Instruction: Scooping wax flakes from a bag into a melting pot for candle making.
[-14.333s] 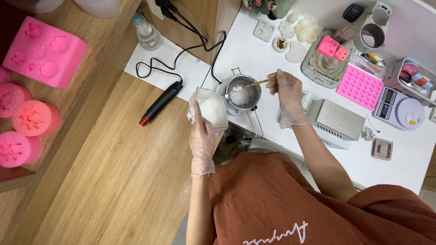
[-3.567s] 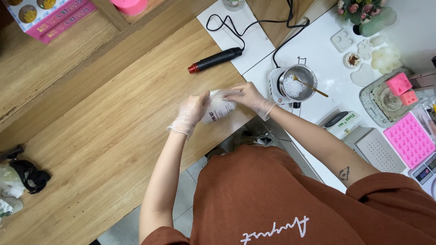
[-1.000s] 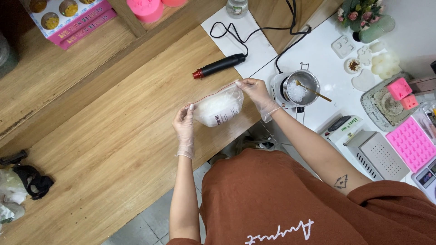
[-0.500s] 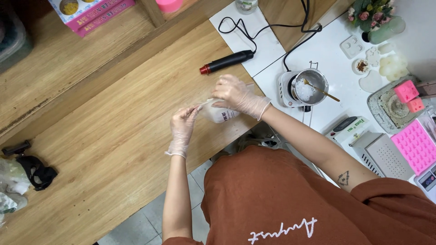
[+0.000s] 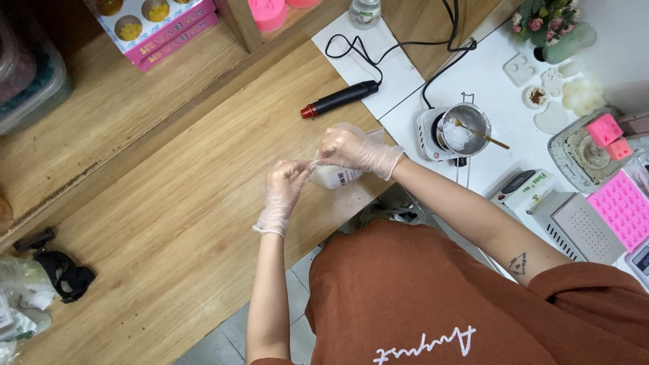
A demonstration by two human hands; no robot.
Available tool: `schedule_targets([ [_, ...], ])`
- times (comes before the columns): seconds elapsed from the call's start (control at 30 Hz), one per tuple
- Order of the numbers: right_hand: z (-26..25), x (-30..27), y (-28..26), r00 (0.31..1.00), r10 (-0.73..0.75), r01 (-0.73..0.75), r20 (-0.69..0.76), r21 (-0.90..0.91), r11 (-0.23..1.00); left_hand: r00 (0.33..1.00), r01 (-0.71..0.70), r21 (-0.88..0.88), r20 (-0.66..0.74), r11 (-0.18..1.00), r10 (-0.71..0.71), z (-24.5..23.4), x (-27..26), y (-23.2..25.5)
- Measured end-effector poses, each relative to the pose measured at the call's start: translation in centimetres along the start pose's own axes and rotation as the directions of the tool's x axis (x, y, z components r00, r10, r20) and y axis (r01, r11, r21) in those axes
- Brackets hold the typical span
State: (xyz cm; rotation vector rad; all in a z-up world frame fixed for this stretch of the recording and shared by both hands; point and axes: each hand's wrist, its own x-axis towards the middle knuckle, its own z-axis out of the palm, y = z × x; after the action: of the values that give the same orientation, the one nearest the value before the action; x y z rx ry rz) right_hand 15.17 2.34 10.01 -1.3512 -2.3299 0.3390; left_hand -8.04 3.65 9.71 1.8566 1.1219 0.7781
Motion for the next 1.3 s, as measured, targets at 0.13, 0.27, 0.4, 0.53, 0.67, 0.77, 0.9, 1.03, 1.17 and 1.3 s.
schedule_targets([
  [0.13,-0.1,-0.1,-0.3,0.984,0.146,-0.148,0.106,0.007,0.989,0.993,-0.097,0.047,0.067,0.994,0.094,0.1,0.7,-0.1],
  [0.27,-1.0,-0.4,-1.1,0.992,0.118,-0.120,0.045,0.047,0.992,0.987,-0.131,0.161,0.110,0.978,0.114,-0.7,1.1,1.7],
  [0.4,-2.8,-0.2,-2.2,0.975,0.197,-0.200,0.098,0.015,0.980,0.964,-0.253,0.229,0.143,0.940,0.225,-0.1,1.4,0.2],
  [0.53,-4.1,-0.8,-2.0,0.987,0.155,-0.156,0.050,0.021,0.988,0.945,-0.326,0.278,0.134,0.904,0.299,0.0,1.3,-0.5],
  [0.67,-1.8,-1.3,0.1,0.991,0.113,-0.114,0.067,0.007,0.993,0.931,-0.364,0.317,0.155,0.876,0.331,-0.2,1.6,0.4],
  [0.77,-1.8,-1.5,0.0,1.000,0.021,-0.021,0.001,0.014,1.000,0.920,-0.391,0.410,0.191,0.824,0.341,-0.9,1.8,2.8],
  [0.9,-1.7,-1.6,-0.1,0.983,0.125,-0.113,0.132,-0.095,0.989,0.839,-0.543,0.374,0.229,0.751,0.493,-0.3,2.0,4.3],
  [1.03,-3.0,-2.5,0.1,0.990,-0.025,0.019,-0.137,-0.045,0.999,0.862,-0.507,0.423,0.264,0.751,0.433,0.5,2.3,3.1],
  [1.17,-2.9,-3.8,0.6,0.995,-0.020,0.000,-0.101,-0.193,0.981,0.880,-0.474,0.470,0.261,0.745,0.396,1.0,2.2,2.3],
  [1.3,-1.3,-4.2,1.8,0.996,0.013,-0.029,-0.090,-0.179,0.983,0.909,-0.416,0.529,0.269,0.739,0.318,1.1,2.1,3.3],
])
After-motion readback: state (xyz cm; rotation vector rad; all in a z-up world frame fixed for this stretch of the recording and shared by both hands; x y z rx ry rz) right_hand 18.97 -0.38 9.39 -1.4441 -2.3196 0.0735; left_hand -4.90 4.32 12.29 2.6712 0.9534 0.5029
